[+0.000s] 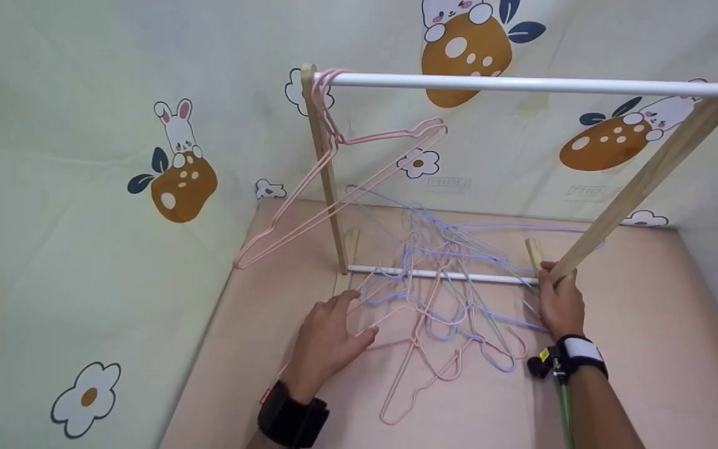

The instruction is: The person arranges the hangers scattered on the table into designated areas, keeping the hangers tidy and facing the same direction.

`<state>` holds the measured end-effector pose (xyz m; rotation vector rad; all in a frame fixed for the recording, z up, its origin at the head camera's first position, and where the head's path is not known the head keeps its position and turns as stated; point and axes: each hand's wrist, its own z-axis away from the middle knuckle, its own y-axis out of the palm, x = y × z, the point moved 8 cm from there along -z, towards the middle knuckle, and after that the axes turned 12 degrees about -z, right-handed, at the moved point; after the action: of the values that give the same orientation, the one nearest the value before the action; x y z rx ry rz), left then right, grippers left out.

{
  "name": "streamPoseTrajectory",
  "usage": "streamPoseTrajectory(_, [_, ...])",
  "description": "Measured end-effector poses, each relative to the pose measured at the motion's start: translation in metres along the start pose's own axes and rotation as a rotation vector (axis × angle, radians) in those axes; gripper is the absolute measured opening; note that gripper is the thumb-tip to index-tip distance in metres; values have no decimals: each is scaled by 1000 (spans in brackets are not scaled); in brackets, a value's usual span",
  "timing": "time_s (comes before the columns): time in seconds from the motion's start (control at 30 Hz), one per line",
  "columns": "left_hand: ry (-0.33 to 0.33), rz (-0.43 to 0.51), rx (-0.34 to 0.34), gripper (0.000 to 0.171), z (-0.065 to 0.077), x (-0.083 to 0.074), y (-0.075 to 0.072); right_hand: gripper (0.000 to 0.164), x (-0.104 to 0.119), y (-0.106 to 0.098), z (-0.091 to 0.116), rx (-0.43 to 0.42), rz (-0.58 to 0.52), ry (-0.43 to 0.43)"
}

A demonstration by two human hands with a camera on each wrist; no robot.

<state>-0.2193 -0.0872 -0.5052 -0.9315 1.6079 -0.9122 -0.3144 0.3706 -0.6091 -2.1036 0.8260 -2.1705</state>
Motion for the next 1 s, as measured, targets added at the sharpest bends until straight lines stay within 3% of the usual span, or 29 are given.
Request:
streamPoseTrajectory(0.3, [13, -14, 4, 60, 2, -2, -14, 47, 2, 0, -1, 0, 8, -9])
streamPoseTrajectory(0.53, [-7, -24, 90, 62, 5, -4, -13, 47, 1, -1, -1, -2, 5, -11])
streamPoseTrajectory(0.8, [-31, 32, 211, 64, 7, -6, -8, 47, 0, -1, -3, -4, -2, -6])
streamPoseTrajectory(1.0, [-56, 37, 258, 62, 7, -6, -7, 48, -2, 0, -5, -1, -6, -9])
